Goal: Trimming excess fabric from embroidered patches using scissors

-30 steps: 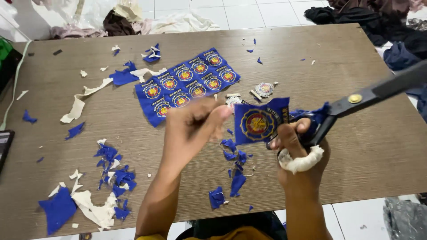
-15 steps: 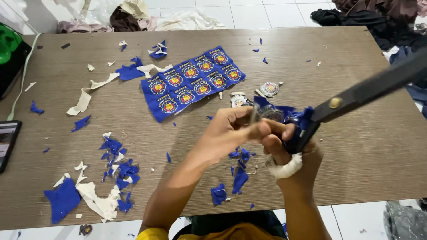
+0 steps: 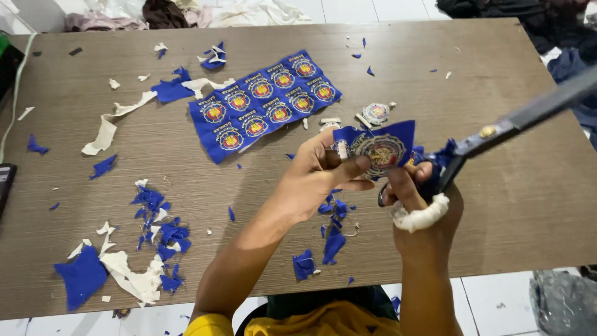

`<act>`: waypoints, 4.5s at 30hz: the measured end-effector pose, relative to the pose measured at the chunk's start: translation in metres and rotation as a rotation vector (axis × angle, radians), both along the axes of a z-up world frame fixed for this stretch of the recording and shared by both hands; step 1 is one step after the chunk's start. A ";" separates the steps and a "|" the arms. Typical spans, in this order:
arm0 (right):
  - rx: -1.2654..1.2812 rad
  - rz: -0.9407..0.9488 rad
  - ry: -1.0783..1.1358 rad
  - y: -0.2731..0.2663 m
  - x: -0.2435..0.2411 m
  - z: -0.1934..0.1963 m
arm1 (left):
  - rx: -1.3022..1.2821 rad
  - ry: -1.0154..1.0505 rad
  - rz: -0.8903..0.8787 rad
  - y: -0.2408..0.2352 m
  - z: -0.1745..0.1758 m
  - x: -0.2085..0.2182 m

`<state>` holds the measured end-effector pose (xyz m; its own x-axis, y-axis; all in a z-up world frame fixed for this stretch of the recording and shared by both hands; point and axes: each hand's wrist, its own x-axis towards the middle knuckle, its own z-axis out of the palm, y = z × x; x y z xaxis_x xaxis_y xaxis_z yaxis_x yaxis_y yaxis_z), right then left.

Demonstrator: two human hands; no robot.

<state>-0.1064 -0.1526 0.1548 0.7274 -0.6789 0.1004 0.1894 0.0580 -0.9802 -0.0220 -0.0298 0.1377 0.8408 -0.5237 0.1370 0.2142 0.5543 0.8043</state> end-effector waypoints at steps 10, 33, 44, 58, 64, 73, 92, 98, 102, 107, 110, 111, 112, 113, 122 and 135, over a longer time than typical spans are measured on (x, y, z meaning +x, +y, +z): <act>-0.038 -0.042 -0.108 -0.028 0.004 -0.015 | 0.237 -0.188 -0.043 0.016 -0.003 0.006; -0.442 0.859 0.611 -0.077 -0.107 -0.040 | 0.035 -0.208 0.370 0.048 0.035 0.004; -0.320 0.880 0.439 -0.071 -0.099 -0.056 | 0.198 -0.234 0.290 0.042 0.037 0.001; -0.191 0.774 0.522 -0.068 -0.101 -0.039 | 0.121 -0.216 0.230 0.034 0.012 0.006; -0.156 0.807 0.389 -0.069 -0.097 -0.041 | 0.048 -0.207 0.137 0.038 0.016 0.005; -0.160 0.748 0.462 -0.074 -0.096 -0.047 | 0.261 -0.171 0.103 0.048 0.059 -0.006; -0.236 0.744 0.345 -0.055 -0.095 -0.036 | 0.153 -0.157 0.112 0.035 0.043 -0.007; -0.285 0.744 0.336 -0.050 -0.093 -0.030 | 0.146 -0.151 0.123 0.033 0.038 -0.005; -0.261 0.751 0.352 -0.053 -0.093 -0.034 | 0.164 -0.156 0.125 0.033 0.039 -0.005; -0.450 0.790 0.352 -0.057 -0.090 -0.033 | 0.152 -0.151 0.114 0.032 0.039 -0.005; -0.439 0.806 0.337 -0.059 -0.091 -0.036 | 0.137 -0.167 0.092 0.034 0.040 -0.005; -0.411 0.796 0.322 -0.059 -0.091 -0.037 | 0.133 -0.179 0.080 0.034 0.041 -0.006; -0.411 0.796 0.323 -0.060 -0.091 -0.037 | 0.133 -0.178 0.080 0.034 0.041 -0.006; -0.440 0.806 0.334 -0.060 -0.091 -0.037 | 0.144 -0.178 0.083 0.034 0.042 -0.006; -0.459 0.805 0.321 -0.063 -0.092 -0.043 | 0.163 -0.225 0.084 0.035 0.044 -0.007; -0.506 0.803 0.322 -0.067 -0.093 -0.052 | 0.179 -0.239 0.068 0.039 0.044 -0.006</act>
